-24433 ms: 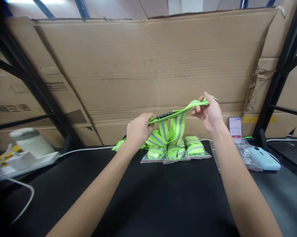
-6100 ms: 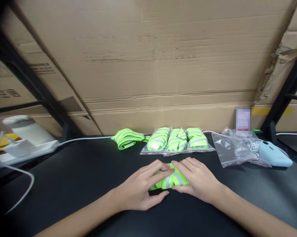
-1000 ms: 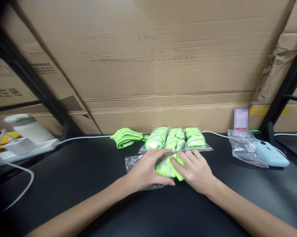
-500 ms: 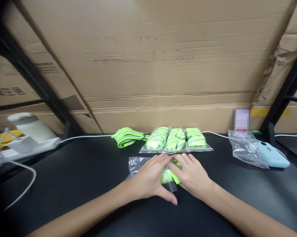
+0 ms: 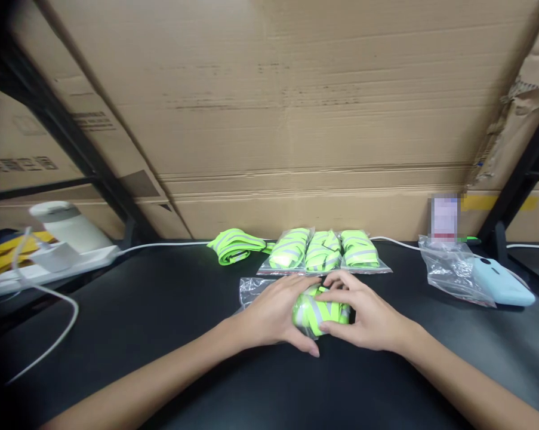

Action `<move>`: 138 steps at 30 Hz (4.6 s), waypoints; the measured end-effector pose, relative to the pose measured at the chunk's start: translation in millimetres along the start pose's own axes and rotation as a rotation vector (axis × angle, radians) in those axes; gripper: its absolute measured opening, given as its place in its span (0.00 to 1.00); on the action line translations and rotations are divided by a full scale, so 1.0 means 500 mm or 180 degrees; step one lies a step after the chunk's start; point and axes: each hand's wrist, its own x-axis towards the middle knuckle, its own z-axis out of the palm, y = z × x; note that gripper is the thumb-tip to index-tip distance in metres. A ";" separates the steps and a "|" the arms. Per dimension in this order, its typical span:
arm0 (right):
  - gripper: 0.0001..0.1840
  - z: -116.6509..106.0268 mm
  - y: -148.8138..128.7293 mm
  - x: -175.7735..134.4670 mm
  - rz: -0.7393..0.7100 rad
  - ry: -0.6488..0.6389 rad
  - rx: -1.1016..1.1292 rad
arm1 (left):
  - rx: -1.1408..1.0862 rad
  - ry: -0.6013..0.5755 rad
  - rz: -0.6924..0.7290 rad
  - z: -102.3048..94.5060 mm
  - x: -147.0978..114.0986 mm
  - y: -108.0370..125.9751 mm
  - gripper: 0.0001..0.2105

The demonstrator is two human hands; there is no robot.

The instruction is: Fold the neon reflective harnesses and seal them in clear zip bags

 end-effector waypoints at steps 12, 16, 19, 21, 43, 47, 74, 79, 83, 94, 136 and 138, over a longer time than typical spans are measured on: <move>0.15 0.061 -0.003 0.007 -0.0274 0.0628 0.0099 | 0.0589 0.0086 0.0151 0.007 -0.004 0.019 0.47; 0.23 0.030 -0.002 0.000 -0.0246 0.0383 0.0014 | 0.0632 0.0067 0.0176 0.000 -0.009 0.005 0.48; 0.20 0.014 0.009 -0.007 -0.0164 0.0447 -0.0318 | 0.0739 0.0079 0.0273 -0.002 -0.013 0.000 0.46; 0.18 0.016 0.015 -0.009 -0.0012 0.0470 -0.0400 | 0.0838 0.0082 0.0362 -0.002 -0.013 0.001 0.44; 0.16 0.064 -0.016 -0.007 -0.0668 -0.0185 -0.1011 | 0.0081 0.0138 0.0495 -0.027 -0.013 0.021 0.42; 0.12 0.068 -0.016 -0.002 -0.0599 -0.0433 -0.1255 | 0.0142 0.0088 0.0731 -0.019 -0.011 0.018 0.42; 0.28 0.047 0.009 0.002 0.0584 0.0141 -0.0712 | 0.1156 0.0784 0.1961 0.006 -0.014 0.021 0.15; 0.10 0.045 0.007 0.000 0.0140 0.0310 -0.0167 | 0.1270 0.0942 0.2076 0.004 -0.015 0.027 0.11; 0.08 0.037 -0.006 -0.006 -0.0379 0.0695 -0.0194 | 0.1494 0.1287 0.2119 0.000 -0.027 0.029 0.10; 0.09 0.054 0.010 -0.005 0.0931 0.1226 0.0008 | 0.1099 0.1196 0.0475 0.002 -0.012 -0.011 0.06; 0.22 0.012 0.064 -0.007 -0.0634 0.1028 -0.0547 | -0.1615 0.1595 0.0090 0.005 -0.014 -0.023 0.06; 0.22 0.007 0.061 -0.007 -0.0622 0.1294 -0.0577 | -0.1458 0.1572 0.0405 -0.005 -0.015 -0.016 0.13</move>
